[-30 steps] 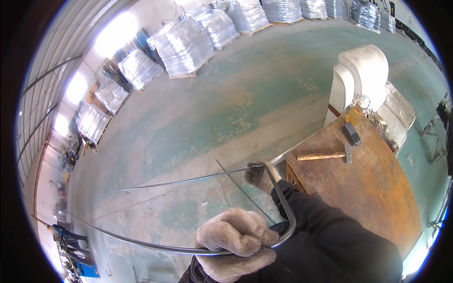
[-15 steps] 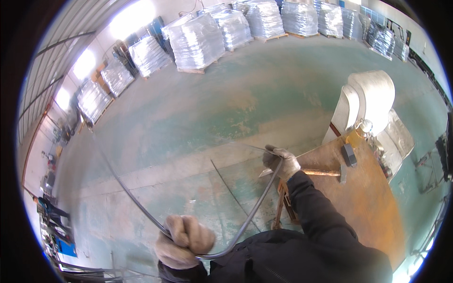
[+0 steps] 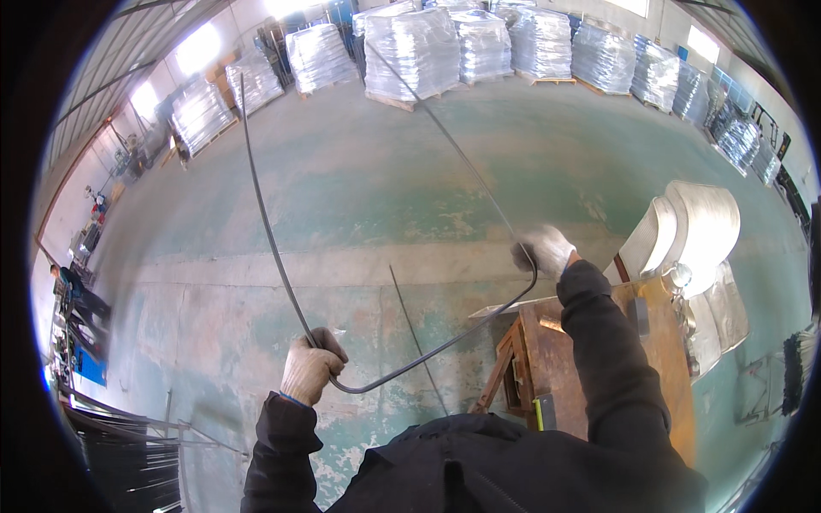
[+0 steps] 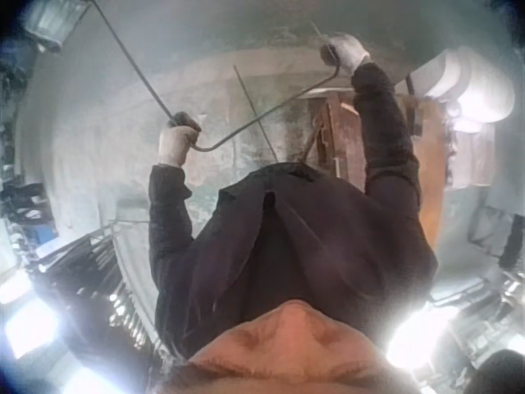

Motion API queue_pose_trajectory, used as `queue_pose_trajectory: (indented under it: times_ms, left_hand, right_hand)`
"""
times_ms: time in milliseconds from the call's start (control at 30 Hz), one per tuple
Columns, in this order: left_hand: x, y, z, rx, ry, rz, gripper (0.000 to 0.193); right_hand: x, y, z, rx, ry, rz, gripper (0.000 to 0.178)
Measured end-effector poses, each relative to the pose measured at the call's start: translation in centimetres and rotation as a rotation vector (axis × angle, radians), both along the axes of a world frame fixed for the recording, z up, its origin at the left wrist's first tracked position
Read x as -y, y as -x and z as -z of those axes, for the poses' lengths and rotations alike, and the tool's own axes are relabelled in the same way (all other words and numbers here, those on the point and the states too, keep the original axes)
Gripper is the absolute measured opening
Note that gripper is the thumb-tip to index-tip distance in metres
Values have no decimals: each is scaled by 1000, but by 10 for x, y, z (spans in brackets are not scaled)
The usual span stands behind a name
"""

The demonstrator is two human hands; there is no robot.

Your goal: The person repeatedly picks up long metal rods, bends them around a wooden jig on a workbench, measures them with a tape measure, and places them on a nearby rack. The process is repeated multiple times throughout the clip.

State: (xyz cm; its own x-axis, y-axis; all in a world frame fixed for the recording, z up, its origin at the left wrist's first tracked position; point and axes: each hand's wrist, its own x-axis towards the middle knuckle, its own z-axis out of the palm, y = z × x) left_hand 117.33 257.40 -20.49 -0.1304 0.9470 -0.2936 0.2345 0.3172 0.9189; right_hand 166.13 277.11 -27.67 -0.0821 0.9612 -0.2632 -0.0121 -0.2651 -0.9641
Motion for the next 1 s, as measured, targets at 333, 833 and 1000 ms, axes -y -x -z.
queue_pose_trajectory:
  times_ms: [333, 833, 1000]
  left_hand:
    - [-37, 55, 39, 4, -151, -170, 12]
    - [-77, 75, 46, 356, -270, -615, 26]
    - [-77, 61, 40, 340, -301, -600, 22]
  right_hand:
    - [-16, 74, -2, 90, -218, 374, 51]
    - [32, 86, 14, -274, -61, 401, 52]
    - [46, 82, 16, -294, -72, 471, 49]
